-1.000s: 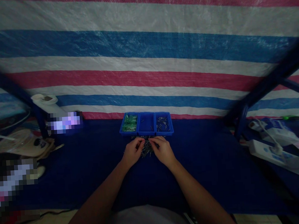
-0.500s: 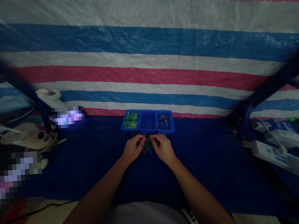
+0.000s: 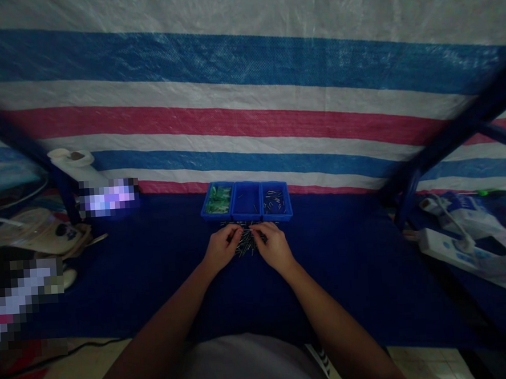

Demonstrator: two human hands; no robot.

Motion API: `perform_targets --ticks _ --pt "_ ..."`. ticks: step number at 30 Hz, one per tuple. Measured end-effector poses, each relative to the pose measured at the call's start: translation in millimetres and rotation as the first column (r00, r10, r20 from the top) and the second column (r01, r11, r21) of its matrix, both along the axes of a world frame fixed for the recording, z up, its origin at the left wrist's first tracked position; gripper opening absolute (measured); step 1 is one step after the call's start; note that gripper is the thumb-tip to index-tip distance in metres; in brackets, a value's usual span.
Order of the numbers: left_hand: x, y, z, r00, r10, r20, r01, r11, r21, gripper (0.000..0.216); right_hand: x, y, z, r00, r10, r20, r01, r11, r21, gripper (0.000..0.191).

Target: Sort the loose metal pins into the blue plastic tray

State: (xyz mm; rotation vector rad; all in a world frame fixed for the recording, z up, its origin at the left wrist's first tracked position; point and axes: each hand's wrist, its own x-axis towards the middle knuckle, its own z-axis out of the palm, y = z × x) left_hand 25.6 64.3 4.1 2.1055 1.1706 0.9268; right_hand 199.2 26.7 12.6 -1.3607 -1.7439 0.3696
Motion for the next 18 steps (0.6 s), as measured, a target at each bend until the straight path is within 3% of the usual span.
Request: perform_targets --ticks 18 --pt "0.0 -0.1 -1.7 1.0 -0.014 0.024 0.014 1.0 -0.001 0.028 -1.7 -1.0 -0.8 1.0 -0.013 0.0 0.013 1.0 -0.001 0.018"
